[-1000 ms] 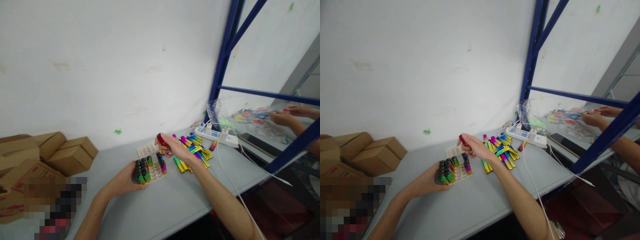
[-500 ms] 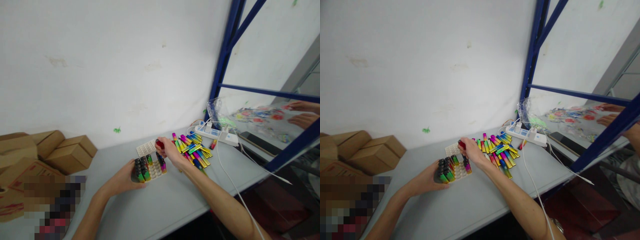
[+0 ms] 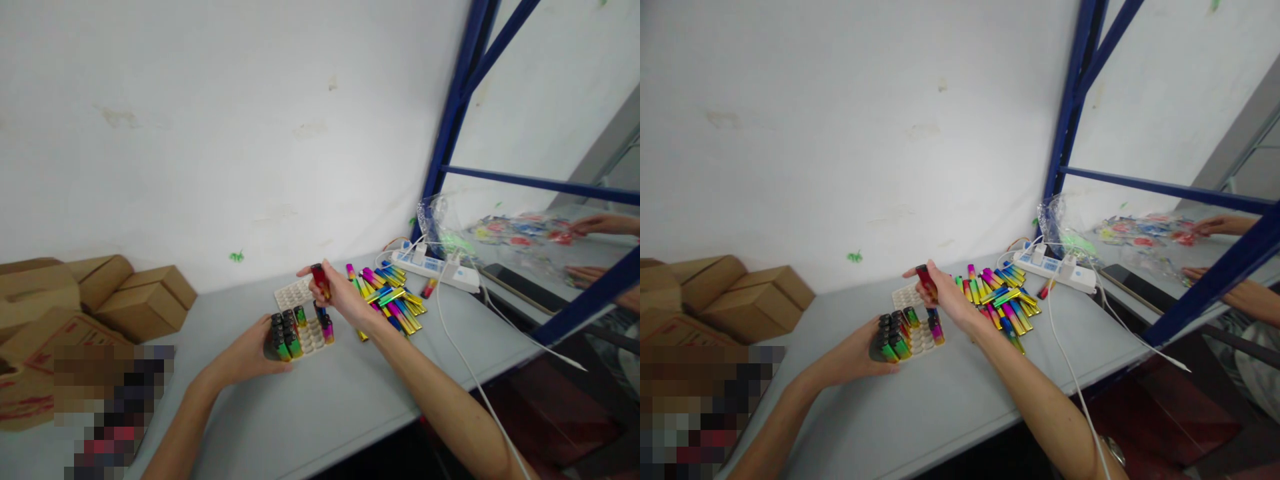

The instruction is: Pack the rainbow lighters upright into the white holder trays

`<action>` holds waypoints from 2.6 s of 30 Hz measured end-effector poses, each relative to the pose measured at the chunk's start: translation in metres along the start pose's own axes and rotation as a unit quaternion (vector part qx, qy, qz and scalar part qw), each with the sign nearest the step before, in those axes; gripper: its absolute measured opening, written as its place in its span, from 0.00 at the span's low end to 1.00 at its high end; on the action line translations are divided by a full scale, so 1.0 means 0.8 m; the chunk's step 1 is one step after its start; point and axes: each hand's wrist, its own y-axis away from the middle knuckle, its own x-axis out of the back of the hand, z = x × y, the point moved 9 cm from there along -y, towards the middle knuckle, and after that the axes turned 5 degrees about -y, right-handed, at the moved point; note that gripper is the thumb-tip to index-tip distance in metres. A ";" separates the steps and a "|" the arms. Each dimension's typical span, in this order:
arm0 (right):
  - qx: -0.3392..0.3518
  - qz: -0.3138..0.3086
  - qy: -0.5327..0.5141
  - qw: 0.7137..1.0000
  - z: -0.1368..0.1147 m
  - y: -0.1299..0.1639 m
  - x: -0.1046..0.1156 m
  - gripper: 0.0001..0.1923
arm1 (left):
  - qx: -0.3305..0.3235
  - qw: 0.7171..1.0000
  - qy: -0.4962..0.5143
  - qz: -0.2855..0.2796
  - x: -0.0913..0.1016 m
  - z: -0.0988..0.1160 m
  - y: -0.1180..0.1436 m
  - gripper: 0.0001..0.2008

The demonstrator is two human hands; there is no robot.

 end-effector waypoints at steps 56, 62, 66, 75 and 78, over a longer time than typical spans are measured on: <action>0.138 -0.107 0.611 0.772 -0.009 0.015 -0.026 0.09 | 0.008 1.000 -0.010 0.004 0.000 -0.002 -0.001 0.43; 0.173 -0.092 0.585 0.787 -0.028 0.017 -0.023 0.10 | 0.000 1.000 -0.015 -0.004 -0.004 -0.007 -0.002 0.42; 0.171 -0.162 0.581 0.779 -0.017 0.020 -0.034 0.10 | 0.001 1.000 -0.006 -0.006 -0.004 -0.007 -0.002 0.43; 0.157 0.065 0.608 0.775 -0.068 0.012 0.040 0.10 | 0.003 0.999 -0.031 -0.012 -0.004 -0.006 -0.002 0.42; 0.047 0.112 0.672 0.731 -0.059 0.005 0.088 0.10 | 0.006 0.999 -0.039 -0.010 -0.002 -0.007 -0.003 0.39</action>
